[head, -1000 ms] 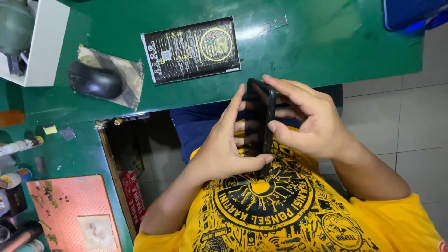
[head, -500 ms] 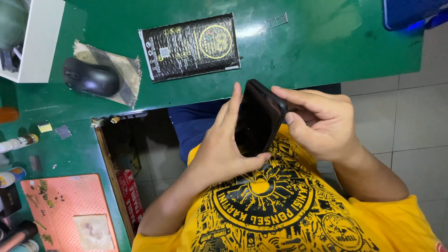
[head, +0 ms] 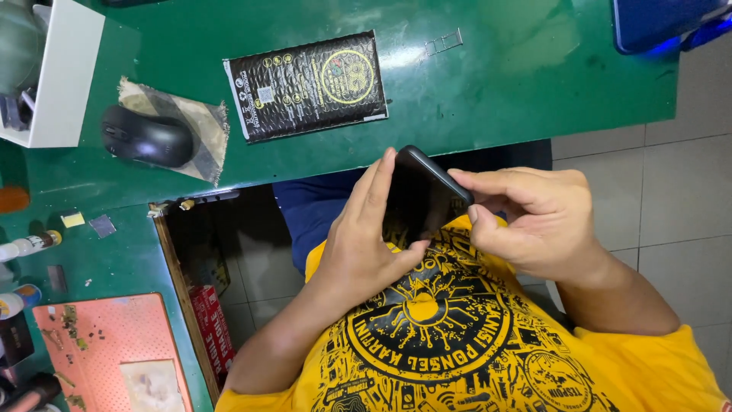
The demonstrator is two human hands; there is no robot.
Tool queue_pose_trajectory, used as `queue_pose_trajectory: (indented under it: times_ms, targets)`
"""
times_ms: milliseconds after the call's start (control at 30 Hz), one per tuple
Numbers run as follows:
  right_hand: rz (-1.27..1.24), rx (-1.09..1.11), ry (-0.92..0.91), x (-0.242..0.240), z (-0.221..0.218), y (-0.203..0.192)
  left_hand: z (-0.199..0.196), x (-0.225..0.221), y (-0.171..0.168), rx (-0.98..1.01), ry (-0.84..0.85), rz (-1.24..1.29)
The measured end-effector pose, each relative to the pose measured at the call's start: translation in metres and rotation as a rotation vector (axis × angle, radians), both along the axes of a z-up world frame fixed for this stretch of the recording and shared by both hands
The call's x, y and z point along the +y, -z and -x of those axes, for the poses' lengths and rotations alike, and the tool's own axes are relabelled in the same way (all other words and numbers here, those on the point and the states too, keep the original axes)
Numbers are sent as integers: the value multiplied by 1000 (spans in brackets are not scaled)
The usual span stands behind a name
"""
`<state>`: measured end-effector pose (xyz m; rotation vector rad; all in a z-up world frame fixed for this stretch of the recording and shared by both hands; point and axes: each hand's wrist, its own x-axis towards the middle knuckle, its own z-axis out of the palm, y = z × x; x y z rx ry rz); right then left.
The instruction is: Disassembling a smartphone by removing the SIM tray, prying off the back cover, and unscrewing internal components.
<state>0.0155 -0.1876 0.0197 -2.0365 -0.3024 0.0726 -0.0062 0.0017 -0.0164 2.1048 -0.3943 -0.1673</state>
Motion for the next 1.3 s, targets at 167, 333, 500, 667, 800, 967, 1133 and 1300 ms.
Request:
queue_pose_trajectory:
  times_ms: [167, 333, 500, 667, 800, 967, 1133, 1300]
  targets:
    - [-57, 106, -46, -6, 2, 5, 0, 7, 4, -95, 55, -109]
    - [-95, 208, -67, -4, 7, 10, 0, 14, 8, -173, 137, -133]
    - [-70, 310, -31, -6, 16, 25, 3, 21, 11, -122, 269, -235]
    - [-96, 427, -47, -12, 20, 32, 1, 16, 8, -120, 299, -311]
    - [-250, 521, -65, -26, 24, 47, -3, 14, 6, -152, 336, -375]
    - [-143, 312, -94, -19, 12, 30, -3, 11, 1, -278, 335, -428]
    - [-46, 216, -73, -20, 14, 30, -6, 15, -8, -375, 317, -431]
    - [-104, 200, -118, -21, 19, 32, -7, 16, -12, -386, 326, -462]
